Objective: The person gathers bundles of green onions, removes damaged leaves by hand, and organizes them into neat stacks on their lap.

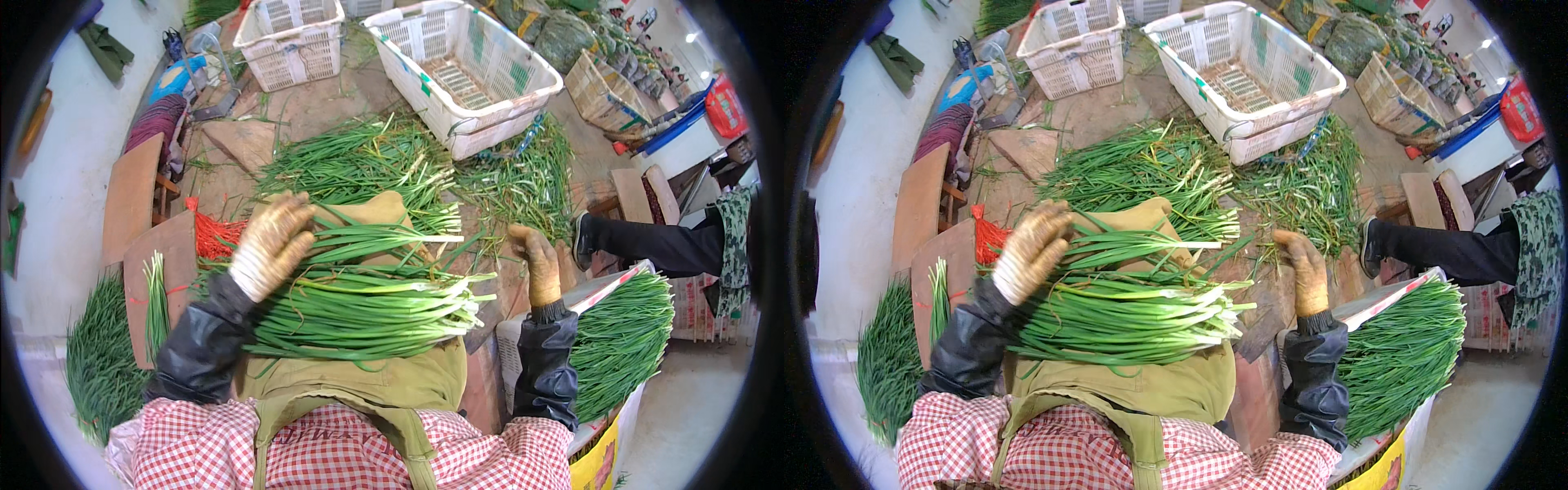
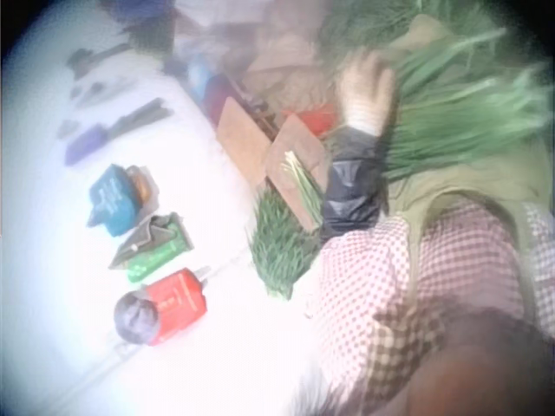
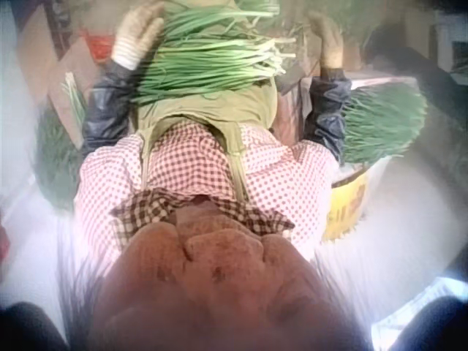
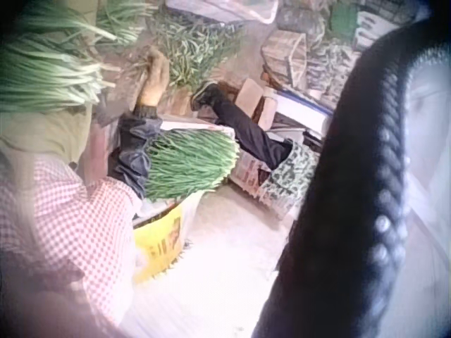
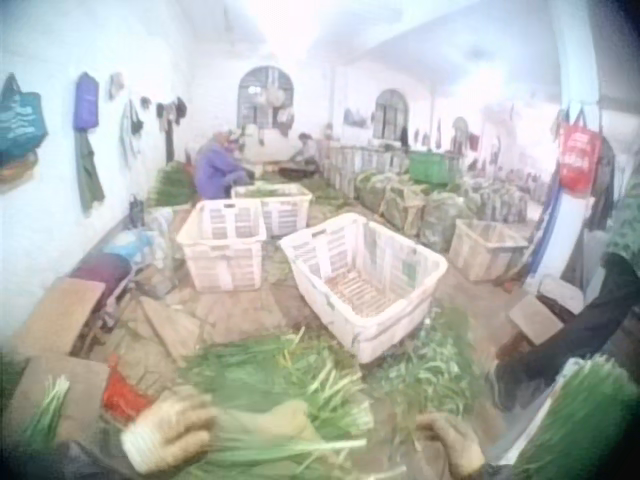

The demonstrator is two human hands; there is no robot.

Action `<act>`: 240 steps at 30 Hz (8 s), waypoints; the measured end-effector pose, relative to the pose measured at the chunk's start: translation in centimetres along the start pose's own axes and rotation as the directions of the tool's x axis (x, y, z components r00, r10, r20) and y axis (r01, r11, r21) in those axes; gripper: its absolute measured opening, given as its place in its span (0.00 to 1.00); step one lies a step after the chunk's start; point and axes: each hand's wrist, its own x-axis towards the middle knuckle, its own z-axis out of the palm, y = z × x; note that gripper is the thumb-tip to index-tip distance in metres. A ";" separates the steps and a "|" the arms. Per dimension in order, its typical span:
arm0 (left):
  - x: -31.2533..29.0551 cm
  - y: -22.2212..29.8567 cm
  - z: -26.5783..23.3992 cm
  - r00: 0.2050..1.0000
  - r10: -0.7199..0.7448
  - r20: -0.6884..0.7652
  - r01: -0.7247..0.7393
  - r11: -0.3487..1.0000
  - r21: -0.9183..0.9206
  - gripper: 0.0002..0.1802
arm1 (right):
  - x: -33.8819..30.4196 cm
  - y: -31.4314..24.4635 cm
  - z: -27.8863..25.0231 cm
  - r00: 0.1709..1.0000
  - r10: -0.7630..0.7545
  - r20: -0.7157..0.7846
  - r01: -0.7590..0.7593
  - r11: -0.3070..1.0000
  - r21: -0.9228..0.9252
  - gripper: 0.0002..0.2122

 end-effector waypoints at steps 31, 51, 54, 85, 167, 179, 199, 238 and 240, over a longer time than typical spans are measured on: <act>1.7 -0.1 4.4 0.988 -0.083 0.133 0.147 0.793 -0.591 0.16 | 3.9 -10.5 10.9 0.812 0.137 0.567 0.186 0.860 -0.475 0.12; 1.0 -1.2 2.7 0.918 -0.279 0.282 0.395 0.591 -0.703 0.11 | 3.4 -8.7 16.9 0.861 0.151 0.485 0.084 0.899 -0.430 0.13; 0.7 -1.7 2.3 0.860 -0.231 0.455 0.510 0.409 -0.757 0.11 | 3.8 -8.2 13.9 0.798 -0.076 0.598 0.555 0.480 -0.679 0.13; -0.3 -1.1 0.1 0.925 -0.188 0.331 0.357 0.731 -0.581 0.09 | 3.2 -5.8 2.2 0.860 -0.503 -0.090 -0.051 0.090 -0.995 0.26; 8.0 10.6 -1.7 0.973 -0.076 0.217 0.226 0.488 -0.843 0.18 | -1.6 -17.7 11.9 0.967 -0.117 0.225 0.075 0.979 0.188 0.11; 9.1 9.2 -4.3 0.980 -0.014 0.198 0.183 0.445 -0.876 0.15 | 0.2 -14.7 -2.3 0.851 -0.383 -0.360 -0.140 0.495 -0.857 0.19; 5.5 5.0 -21.3 0.646 0.147 -0.749 -0.223 0.975 -0.001 0.15 | -1.2 -4.3 6.4 0.797 0.259 0.545 0.219 0.718 -0.661 0.24; 6.0 2.1 0.9 0.794 -0.122 0.596 0.506 0.676 -0.536 0.14 | -2.2 -12.9 13.1 0.927 0.253 0.277 -0.189 0.953 -0.237 0.07; 6.1 1.7 1.0 0.778 -0.116 0.618 0.530 0.649 -0.545 0.14 | -1.5 -11.7 11.5 0.858 0.207 0.470 -0.194 0.978 -0.077 0.05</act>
